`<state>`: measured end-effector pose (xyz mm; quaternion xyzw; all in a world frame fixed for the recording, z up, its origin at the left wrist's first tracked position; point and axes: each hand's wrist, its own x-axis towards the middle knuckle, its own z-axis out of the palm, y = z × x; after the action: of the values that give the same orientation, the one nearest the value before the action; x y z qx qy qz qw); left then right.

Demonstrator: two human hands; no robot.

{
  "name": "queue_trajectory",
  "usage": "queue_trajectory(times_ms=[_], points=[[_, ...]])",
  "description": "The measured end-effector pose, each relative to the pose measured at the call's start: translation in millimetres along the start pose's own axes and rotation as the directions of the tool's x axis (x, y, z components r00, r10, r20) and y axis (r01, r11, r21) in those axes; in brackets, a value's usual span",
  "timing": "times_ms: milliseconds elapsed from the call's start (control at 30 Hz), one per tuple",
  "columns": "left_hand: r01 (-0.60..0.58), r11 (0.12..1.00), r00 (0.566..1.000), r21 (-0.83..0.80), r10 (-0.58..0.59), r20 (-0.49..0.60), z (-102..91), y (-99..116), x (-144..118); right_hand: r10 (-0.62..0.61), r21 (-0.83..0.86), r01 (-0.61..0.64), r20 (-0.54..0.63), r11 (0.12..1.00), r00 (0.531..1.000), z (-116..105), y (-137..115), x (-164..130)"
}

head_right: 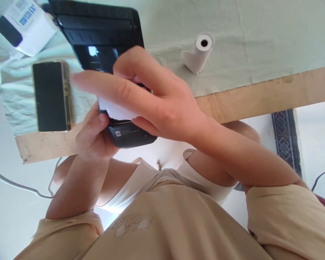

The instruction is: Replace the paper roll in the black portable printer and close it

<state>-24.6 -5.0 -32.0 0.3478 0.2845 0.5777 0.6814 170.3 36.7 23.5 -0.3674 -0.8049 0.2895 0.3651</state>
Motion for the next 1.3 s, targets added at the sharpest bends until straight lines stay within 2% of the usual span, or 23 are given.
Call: queue_trajectory(times_ms=[67,100,233,367,500,567,667,833,900,967,1133,1300], points=[[-0.009,1.000,1.000,-0.007,0.009,0.000,-1.5,-2.0,-0.7,-0.226,-0.223,0.195,-0.124,0.955,0.966,7.3,4.8,1.9],[-0.006,1.000,1.000,-0.003,0.006,0.000,-1.7,-2.7,-1.0,-0.285,-0.295,0.232,-0.152,0.927,0.946,9.4,6.8,2.4],[0.033,0.998,0.998,0.052,-0.029,-0.061,2.4,-1.9,-1.1,-0.270,-0.318,0.229,-0.093,0.920,0.958,10.1,10.7,2.2],[0.068,0.994,0.991,0.091,-0.056,-0.124,7.4,1.6,0.1,-0.289,-0.341,0.245,-0.084,0.908,0.954,9.6,12.9,1.8],[0.067,0.992,0.990,0.112,-0.052,-0.135,8.1,1.8,0.5,-0.380,-0.378,0.304,-0.145,0.874,0.914,8.8,13.9,-1.4],[0.052,0.991,0.990,0.126,-0.035,-0.138,8.2,1.4,-0.3,-0.424,-0.367,0.353,-0.133,0.861,0.896,6.6,12.7,-5.1],[0.031,0.990,0.994,0.134,-0.016,-0.110,7.0,0.7,-1.9,-0.470,-0.314,0.437,-0.035,0.843,0.882,3.0,10.5,-11.6],[0.009,0.989,1.000,0.144,-0.012,0.020,-4.0,-5.0,-1.0,-0.560,-0.298,0.557,0.084,0.776,0.824,1.4,11.6,-20.3],[-0.024,0.985,0.999,0.168,0.019,0.030,-8.0,-7.3,0.3,-0.559,-0.298,0.563,0.106,0.771,0.822,0.5,12.2,-23.1],[-0.016,0.978,1.000,0.210,0.014,0.008,-9.4,-7.8,0.6,-0.517,-0.262,0.535,0.140,0.803,0.844,-1.5,11.4,-24.9],[0.028,0.934,0.998,0.355,-0.009,-0.057,-8.9,-5.5,-2.6,-0.259,-0.157,0.296,0.220,0.942,0.941,-3.7,5.0,-21.3],[-0.057,0.938,0.997,0.341,0.037,0.066,-11.0,-8.0,-2.7,-0.085,-0.031,0.093,0.204,0.995,0.975,-1.2,4.1,-11.3]])
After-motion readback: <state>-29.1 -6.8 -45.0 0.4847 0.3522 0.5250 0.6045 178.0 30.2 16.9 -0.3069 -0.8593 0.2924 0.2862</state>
